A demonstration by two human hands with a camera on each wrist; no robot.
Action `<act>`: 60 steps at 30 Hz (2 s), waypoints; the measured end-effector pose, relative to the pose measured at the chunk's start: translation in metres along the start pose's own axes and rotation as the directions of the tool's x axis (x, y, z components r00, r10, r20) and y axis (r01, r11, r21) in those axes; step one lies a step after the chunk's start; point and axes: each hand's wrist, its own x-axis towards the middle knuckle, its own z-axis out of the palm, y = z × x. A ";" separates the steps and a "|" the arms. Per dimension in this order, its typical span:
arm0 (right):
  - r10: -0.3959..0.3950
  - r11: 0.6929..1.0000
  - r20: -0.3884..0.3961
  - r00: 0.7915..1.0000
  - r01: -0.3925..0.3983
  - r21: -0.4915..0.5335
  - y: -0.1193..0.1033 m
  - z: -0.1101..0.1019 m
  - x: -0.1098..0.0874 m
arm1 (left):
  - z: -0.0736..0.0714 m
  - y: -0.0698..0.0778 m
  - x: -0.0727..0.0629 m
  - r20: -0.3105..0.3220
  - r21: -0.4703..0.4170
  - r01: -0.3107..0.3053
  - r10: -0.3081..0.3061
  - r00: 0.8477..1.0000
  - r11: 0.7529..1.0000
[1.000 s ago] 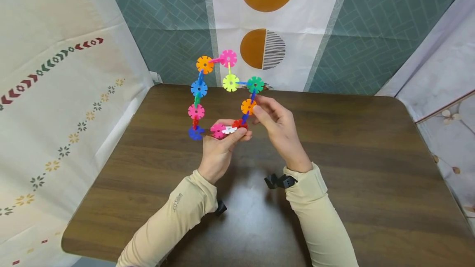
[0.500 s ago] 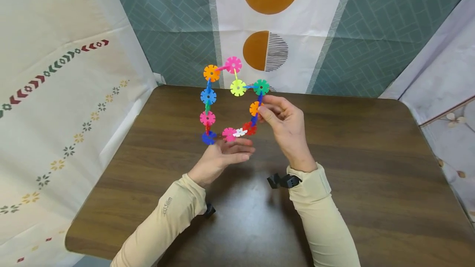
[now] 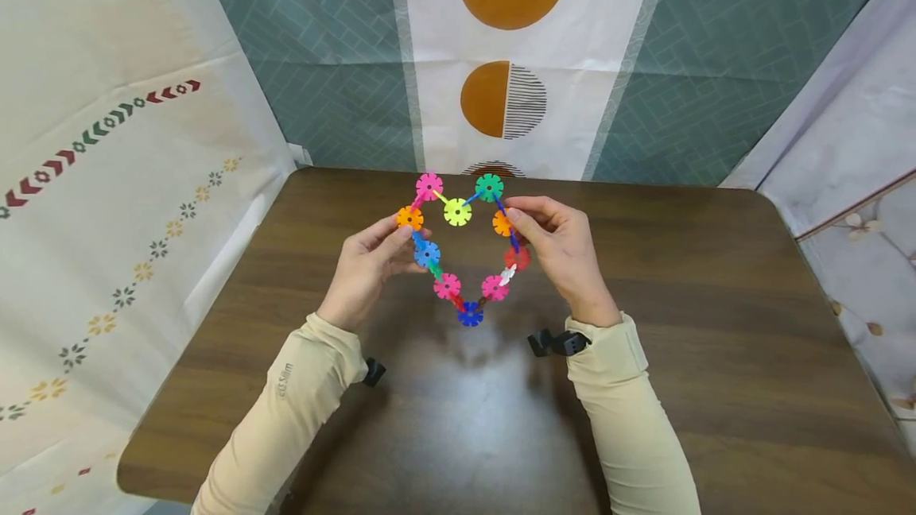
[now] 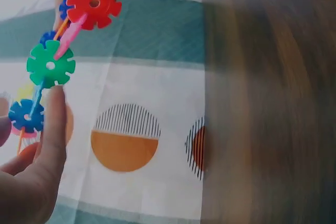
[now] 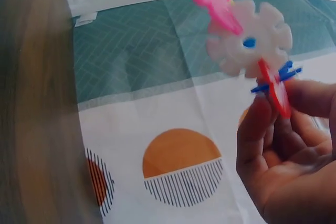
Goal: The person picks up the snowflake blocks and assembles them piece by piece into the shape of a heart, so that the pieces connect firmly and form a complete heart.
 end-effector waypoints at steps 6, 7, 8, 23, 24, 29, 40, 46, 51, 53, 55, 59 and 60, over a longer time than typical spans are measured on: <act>0.017 0.996 -0.071 0.997 -0.024 -0.092 0.005 0.003 -0.001 | 0.006 -0.006 0.000 -0.033 -0.003 0.009 -0.009 0.999 1.000; 0.022 0.996 -0.068 0.997 -0.027 -0.080 0.005 0.002 -0.002 | 0.006 -0.007 0.000 -0.039 -0.009 0.015 -0.016 0.999 1.000; 0.024 0.998 -0.062 0.998 -0.028 -0.064 0.005 0.002 -0.003 | 0.006 -0.007 0.001 -0.044 -0.015 0.021 -0.021 0.999 1.000; -0.057 0.998 -0.013 0.998 0.057 0.028 0.006 0.003 -0.006 | 0.006 -0.011 0.003 -0.066 -0.030 0.019 -0.021 0.998 0.999; -0.056 0.998 -0.016 0.998 0.056 0.025 0.006 0.003 -0.006 | 0.007 -0.011 0.003 -0.062 -0.027 0.020 -0.021 0.998 0.999; -0.046 0.999 -0.029 0.999 0.046 0.003 0.010 0.003 -0.006 | 0.007 -0.014 0.002 -0.043 -0.014 0.023 -0.024 0.999 1.000; -0.029 0.999 -0.047 0.998 0.028 -0.041 0.012 0.004 -0.006 | 0.008 -0.018 0.003 -0.033 -0.018 0.023 -0.023 0.999 1.000; 0.020 0.994 -0.038 0.999 -0.024 -0.103 0.013 0.000 -0.007 | 0.009 -0.020 0.007 -0.046 0.007 0.073 -0.073 0.996 0.997; 0.145 0.949 -0.037 0.989 -0.149 -0.278 0.024 -0.006 -0.007 | 0.010 -0.026 0.013 -0.098 0.074 0.199 -0.191 0.977 0.977; 0.202 0.927 -0.040 0.978 -0.205 -0.315 0.032 -0.008 -0.007 | 0.010 -0.032 0.016 -0.118 0.090 0.243 -0.232 0.966 0.966; 0.256 0.907 -0.037 0.966 -0.253 -0.337 0.040 -0.009 -0.007 | 0.009 -0.039 0.018 -0.134 0.092 0.275 -0.261 0.956 0.957; 0.323 0.874 -0.016 0.946 -0.304 -0.380 0.056 -0.011 -0.004 | 0.007 -0.053 0.023 -0.154 0.119 0.325 -0.306 0.939 0.938; 0.335 0.865 -0.009 0.942 -0.312 -0.394 0.060 -0.012 -0.003 | 0.007 -0.056 0.024 -0.154 0.137 0.338 -0.317 0.936 0.931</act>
